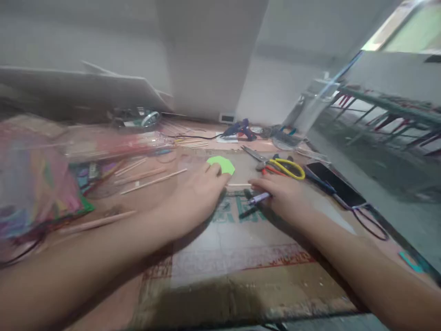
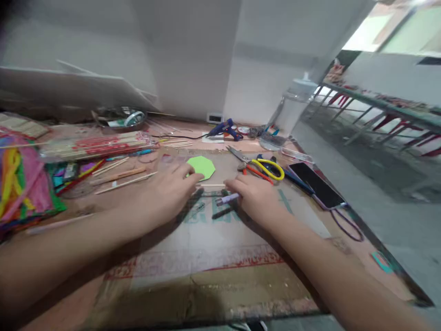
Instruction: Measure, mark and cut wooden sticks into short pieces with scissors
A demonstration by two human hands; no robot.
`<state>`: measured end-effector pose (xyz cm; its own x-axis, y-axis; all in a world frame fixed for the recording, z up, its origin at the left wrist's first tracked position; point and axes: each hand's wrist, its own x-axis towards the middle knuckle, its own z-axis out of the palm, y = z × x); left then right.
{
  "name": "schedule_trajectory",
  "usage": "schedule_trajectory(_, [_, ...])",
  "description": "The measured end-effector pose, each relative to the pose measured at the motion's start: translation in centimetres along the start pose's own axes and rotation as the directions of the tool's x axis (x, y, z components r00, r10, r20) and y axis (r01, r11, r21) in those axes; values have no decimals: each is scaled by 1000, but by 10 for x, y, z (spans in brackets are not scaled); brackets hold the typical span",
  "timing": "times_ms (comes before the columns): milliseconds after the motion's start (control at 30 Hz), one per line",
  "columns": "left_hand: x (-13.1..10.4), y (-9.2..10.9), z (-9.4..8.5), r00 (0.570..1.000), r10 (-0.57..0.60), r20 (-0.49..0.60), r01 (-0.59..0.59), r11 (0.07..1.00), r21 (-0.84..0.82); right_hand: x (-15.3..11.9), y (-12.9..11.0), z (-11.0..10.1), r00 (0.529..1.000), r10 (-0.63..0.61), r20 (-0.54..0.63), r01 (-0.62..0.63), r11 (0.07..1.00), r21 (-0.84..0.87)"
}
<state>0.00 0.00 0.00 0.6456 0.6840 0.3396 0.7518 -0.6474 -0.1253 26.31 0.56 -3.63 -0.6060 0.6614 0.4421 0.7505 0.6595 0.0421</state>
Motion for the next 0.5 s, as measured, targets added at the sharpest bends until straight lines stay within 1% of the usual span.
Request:
schedule_trajectory(33, [-6,4,-7,998,4,60,-5,1000,1,1,-2,2,1000,-13,13,13,1000,-8])
schedule_trajectory(100, [-16,14,-17,990,29,137,-30,1000,8,3,-5,7,999,-20,34,21,1000,-22])
schedule_trajectory(133, [-20,20,-18,977,55,208,-54,998,-10,3,-5,9,999,-15,42,16,1000,-27])
schedule_trajectory(167, [-22,26,-16,964,81,254,-74,997,-35,4,-5,12,999,-2,41,3,1000,-31])
schedule_trajectory(200, [-25,32,-12,952,142,273,-129,990,-65,4,-4,14,999,16,44,-15,999,-33])
schedule_trajectory(233, [-26,37,-5,955,169,244,-161,985,-56,4,-2,15,998,39,56,-36,999,-37])
schedule_trajectory(333, [-27,46,16,965,180,189,-186,982,16,3,5,16,990,101,98,-98,995,-34])
schedule_trajectory(367, [-27,47,21,966,178,188,-187,982,32,3,6,15,990,112,84,-111,994,-12])
schedule_trajectory(400, [-27,48,24,966,171,196,-182,982,40,2,6,12,993,111,47,-113,993,24])
schedule_trajectory(467, [-27,49,25,962,157,223,-171,984,41,2,4,5,991,97,-89,-87,990,112])
schedule_trajectory(500, [-27,50,24,961,144,237,-158,987,41,1,2,1,982,92,-164,-68,987,146])
